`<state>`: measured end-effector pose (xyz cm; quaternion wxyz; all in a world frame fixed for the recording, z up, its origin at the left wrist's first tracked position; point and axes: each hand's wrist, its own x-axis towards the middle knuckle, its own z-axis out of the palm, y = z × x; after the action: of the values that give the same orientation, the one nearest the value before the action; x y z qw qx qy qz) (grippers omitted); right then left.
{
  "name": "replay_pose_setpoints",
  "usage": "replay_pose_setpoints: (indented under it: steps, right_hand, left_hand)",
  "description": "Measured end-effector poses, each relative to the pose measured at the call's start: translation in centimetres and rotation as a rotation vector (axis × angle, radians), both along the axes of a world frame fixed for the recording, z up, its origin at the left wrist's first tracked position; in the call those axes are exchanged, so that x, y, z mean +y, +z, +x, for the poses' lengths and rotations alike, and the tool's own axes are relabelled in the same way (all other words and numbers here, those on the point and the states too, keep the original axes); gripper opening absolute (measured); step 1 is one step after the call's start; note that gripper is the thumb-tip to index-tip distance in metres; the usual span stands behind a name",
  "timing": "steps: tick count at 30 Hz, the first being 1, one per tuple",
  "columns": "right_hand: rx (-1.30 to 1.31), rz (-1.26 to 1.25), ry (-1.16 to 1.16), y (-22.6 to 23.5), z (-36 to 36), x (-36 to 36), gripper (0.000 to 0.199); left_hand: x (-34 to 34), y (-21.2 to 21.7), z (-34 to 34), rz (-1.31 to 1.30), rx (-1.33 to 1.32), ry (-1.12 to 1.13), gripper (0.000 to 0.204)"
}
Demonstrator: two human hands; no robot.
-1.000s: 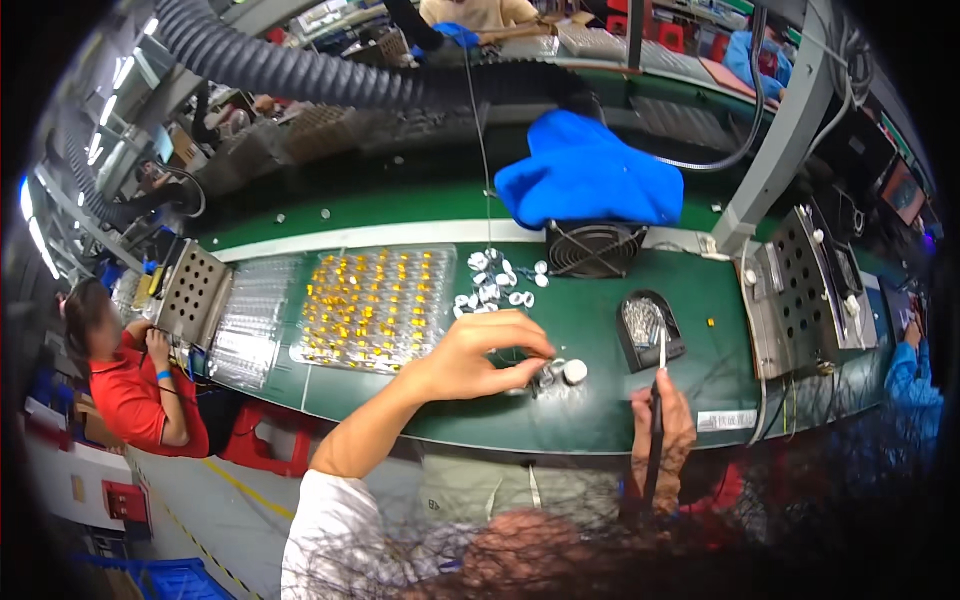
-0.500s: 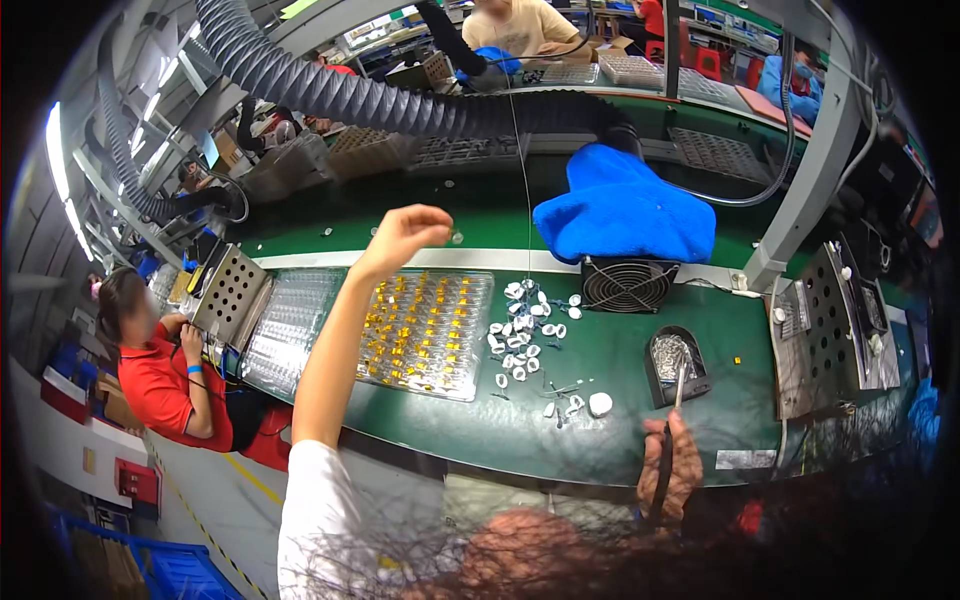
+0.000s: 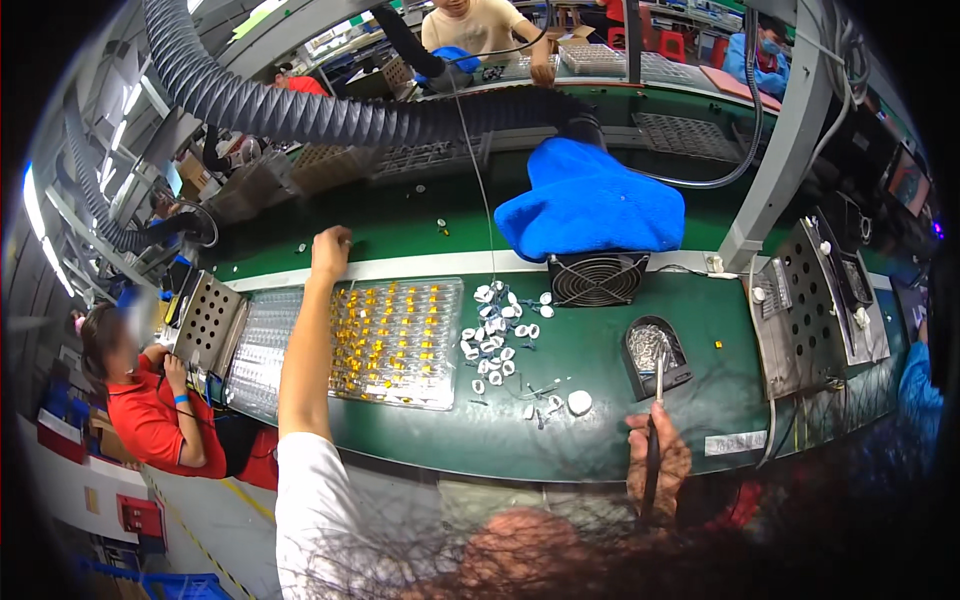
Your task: Soldering electronic components onto small circular PCBs at a factory production line.
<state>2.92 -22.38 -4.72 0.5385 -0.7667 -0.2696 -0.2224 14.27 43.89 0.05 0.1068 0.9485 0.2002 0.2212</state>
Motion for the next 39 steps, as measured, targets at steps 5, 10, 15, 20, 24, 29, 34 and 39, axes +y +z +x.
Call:
replay_pose_setpoints:
  steps: [5, 10, 15, 20, 24, 29, 34, 39]
  right_hand:
    - [-0.052, 0.019, -0.056, 0.4, -0.5, -0.1, 0.043]
    - [-0.04, -0.042, -0.064, 0.8, -0.2, -0.3, 0.039]
    - [-0.066, -0.176, 0.09, 4.0, -0.8, 1.6, 0.024]
    - [-0.172, 0.026, 0.039, 2.6, 0.2, 3.2, 0.026]
    - [-0.181, -0.061, -0.044, 3.1, 0.1, 3.5, 0.031]
    - [-0.176, -0.147, 0.008, 3.4, 0.0, 3.4, 0.036]
    - [-0.215, -0.394, 0.067, 3.6, 0.0, 4.1, 0.039]
    - [-0.122, -0.472, 0.021, 3.6, -0.5, 4.1, 0.028]
  left_hand:
    - [-7.6, 5.6, -3.2, -0.229, -0.293, -0.135, 0.017]
    - [-20.7, 8.0, -8.0, -0.639, -0.394, -0.477, 0.013]
    - [-33.2, 6.8, -12.3, -0.33, -0.334, -0.856, 0.026]
    - [-39.9, 5.2, -11.4, -0.376, -0.187, -1.06, 0.026]
    - [-40.6, 3.5, -10.5, -0.351, -0.197, -1.111, 0.026]
    - [-40.6, 2.5, -10.5, -0.363, -0.129, -1.087, 0.028]
    - [-39.5, 2.1, -10.8, -0.329, -0.107, -1.127, 0.03]
    - [-39.3, 2.0, -10.5, -0.077, -0.195, -1.315, 0.025]
